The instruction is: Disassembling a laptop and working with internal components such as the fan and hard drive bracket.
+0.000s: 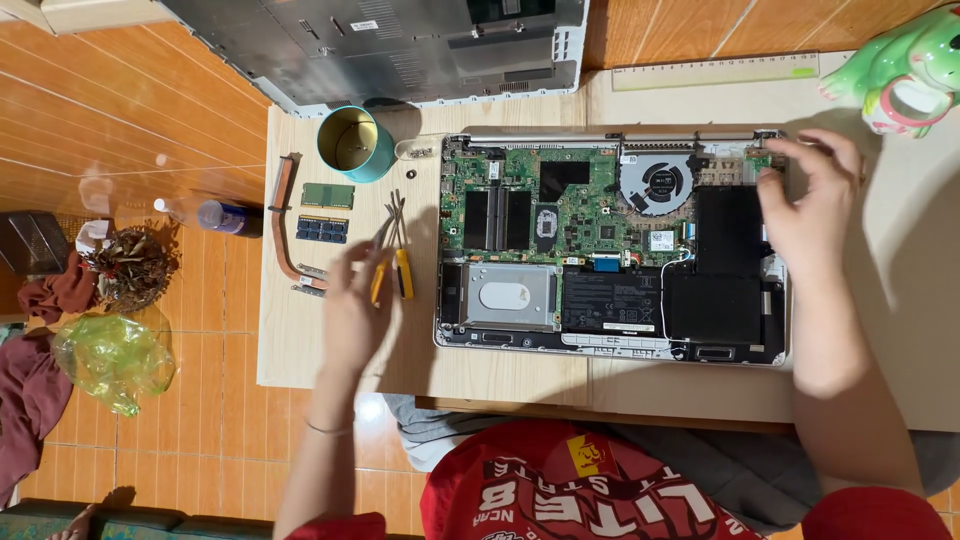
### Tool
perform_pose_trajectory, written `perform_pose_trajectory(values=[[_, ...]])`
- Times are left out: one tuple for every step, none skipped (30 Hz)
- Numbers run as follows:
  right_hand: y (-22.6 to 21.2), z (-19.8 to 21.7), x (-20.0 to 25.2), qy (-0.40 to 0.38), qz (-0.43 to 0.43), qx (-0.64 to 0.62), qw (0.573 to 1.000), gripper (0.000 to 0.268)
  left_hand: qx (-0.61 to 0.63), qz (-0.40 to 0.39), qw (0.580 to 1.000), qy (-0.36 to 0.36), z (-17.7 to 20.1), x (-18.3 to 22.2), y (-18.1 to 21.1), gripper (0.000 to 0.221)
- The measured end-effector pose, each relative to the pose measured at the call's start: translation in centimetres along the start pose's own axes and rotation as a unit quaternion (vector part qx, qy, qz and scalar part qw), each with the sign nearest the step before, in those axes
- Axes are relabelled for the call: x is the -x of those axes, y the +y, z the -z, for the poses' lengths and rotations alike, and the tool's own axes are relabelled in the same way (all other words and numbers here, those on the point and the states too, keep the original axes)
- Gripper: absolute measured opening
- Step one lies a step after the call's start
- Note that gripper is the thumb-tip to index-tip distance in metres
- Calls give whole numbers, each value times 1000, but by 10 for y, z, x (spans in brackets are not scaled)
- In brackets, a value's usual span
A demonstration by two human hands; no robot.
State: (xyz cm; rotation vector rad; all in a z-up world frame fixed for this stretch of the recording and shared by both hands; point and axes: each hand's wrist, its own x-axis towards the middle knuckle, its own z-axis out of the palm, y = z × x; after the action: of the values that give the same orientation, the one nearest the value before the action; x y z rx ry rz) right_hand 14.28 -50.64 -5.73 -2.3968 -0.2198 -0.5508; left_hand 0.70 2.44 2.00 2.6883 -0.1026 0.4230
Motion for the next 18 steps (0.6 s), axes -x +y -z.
perform_pose_trajectory(values=[[5,-2,0,0,1,-1,1000,29,-1,1,1000,1,-7,7,15,34],[10,-4,-1,5,0,-11,1000,30,46,23,999,-9,-13,14,31,39],[15,-6,-1,10,-1,-22,1000,32,94,45,994,-20,-21,21,46,44],[17,-8,-3,10,0,-22,1000,32,93,46,994,-19,-24,23,56,44],[19,-9,-3,-5,-15,-39,999,36,108,53,992,-22,-28,27,66,46],[21,-9,-3,-20,-30,-57,998,40,123,60,990,-26,-32,31,77,47],[15,-7,-4,-22,-31,-56,998,40,124,61,990,-27,-39,34,80,47],[9,-5,-6,-30,-45,-63,997,41,107,62,992,-12,-45,37,83,47],[2,-5,-8,-38,-58,-71,995,41,88,63,994,4,-51,41,85,46],[10,-6,-7,-39,-58,-71,995,41,88,65,994,4,-55,42,89,46],[18,-7,-6,-39,-30,-59,997,41,90,67,994,14,-58,43,92,46],[26,-8,-5,-38,-1,-48,998,41,92,68,993,24,-61,44,96,47],[27,-8,-5,-38,-2,-48,998,41,92,68,993,23,-63,44,96,47],[28,-9,-5,-40,-16,-59,997,42,92,81,992,31,-65,45,98,47],[30,-9,-6,-41,-31,-70,996,43,92,93,991,38,-67,45,99,48],[31,-9,-6,-41,-31,-70,996,43,92,92,991,38,-68,45,99,48],[31,-8,-5,-42,-27,-72,996,43,89,91,991,43,-69,45,100,48],[32,-8,-5,-43,-23,-75,996,43,85,89,991,47,-70,46,100,47]])
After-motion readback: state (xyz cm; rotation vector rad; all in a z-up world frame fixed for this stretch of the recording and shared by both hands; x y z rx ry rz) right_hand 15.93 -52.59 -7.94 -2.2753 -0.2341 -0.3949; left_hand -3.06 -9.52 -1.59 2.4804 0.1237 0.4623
